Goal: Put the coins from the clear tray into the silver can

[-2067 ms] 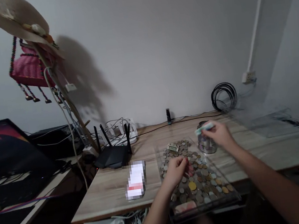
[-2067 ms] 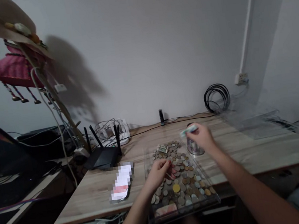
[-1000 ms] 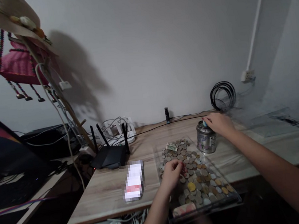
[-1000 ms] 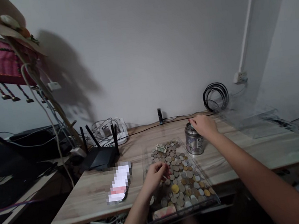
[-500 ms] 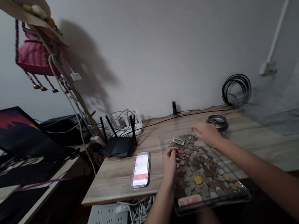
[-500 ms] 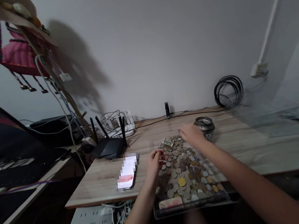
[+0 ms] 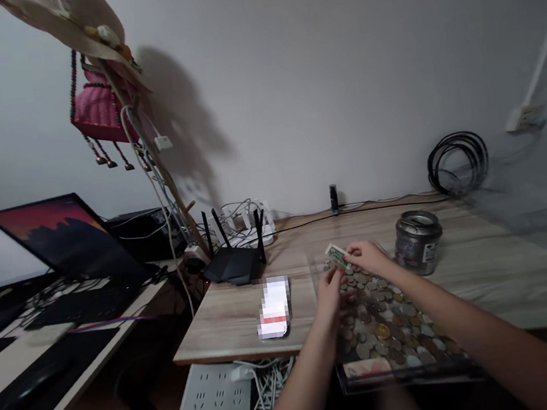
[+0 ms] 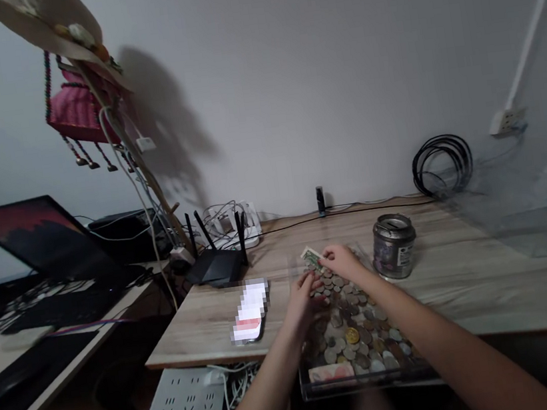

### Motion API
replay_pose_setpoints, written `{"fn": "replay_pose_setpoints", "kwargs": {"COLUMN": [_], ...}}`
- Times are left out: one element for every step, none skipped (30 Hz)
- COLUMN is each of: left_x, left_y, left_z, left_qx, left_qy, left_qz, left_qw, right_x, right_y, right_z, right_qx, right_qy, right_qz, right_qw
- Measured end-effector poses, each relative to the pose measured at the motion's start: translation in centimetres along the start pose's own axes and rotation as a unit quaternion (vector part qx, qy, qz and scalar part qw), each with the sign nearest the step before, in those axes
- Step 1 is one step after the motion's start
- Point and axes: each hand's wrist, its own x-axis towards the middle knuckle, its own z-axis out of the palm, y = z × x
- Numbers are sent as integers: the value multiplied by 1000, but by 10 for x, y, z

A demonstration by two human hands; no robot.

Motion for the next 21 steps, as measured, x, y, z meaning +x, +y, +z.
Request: {"fn": "replay_pose_setpoints", "kwargs": {"left_x": [-1,-2,-3,-5,-6,-7,-8,-9,-10,-10,-11,-11,-11,-11,-12,-12,-13,-13,-14,-14,-15], "left_y": [1,3,4,5,6,7,8,9,9,9,8,8,7,6,5,4,4,3,3,3,4], "left_z": [0,-1,-1,-1,-1,-1,0,0,1,1,1,1,1,1,1,2,2,3,4,4,5], "left_qx": [-18,-28,-32,-32,-33,-39,-48,-56,-60,-57,-47,-31,-15,-1,11,22,34,43,49,53,56], "left_qy": [-12,-28,-40,-48,-52,-56,-61,-66,-72,-78,-82,-86,-91,-97,-105,-114,-121,-122,-114,-104,-93], "left_qz": [1,3,5,7,7,3,-7,-19,-30,-37,-39,-35,-26,-14,-3,3,9,17,27,36,43], "left_qw": [1000,999,999,998,998,998,997,996,995,995,995,995,995,995,994,993,992,991,992,993,993], "right_x": [-7,-15,-22,-29,-36,-42,-47,-52,-56,-59,-61,-63,-64,-64,-64,-62,-61,-58,-56,-54,-52], "right_y": [-3,-5,-8,-9,-10,-11,-11,-11,-11,-11,-12,-12,-13,-13,-13,-12,-10,-8,-5,-2,0], "right_z": [-1,-1,-2,-3,-5,-8,-11,-14,-16,-18,-20,-20,-19,-18,-16,-14,-13,-12,-13,-14,-16], "right_qx": [50,90,110,103,64,11,-46,-98,-140,-166,-174,-160,-126,-76,-16,43,95,134,159,175,184], "right_qy": [2,10,23,39,54,65,68,65,57,47,39,35,36,40,44,45,42,37,33,29,25], "right_qz": [-15,-32,-53,-79,-108,-141,-176,-209,-237,-260,-273,-275,-264,-240,-206,-168,-133,-104,-85,-76,-71], "right_qw": [999,995,992,991,991,988,981,971,960,950,945,947,956,967,977,984,986,985,983,981,980]}}
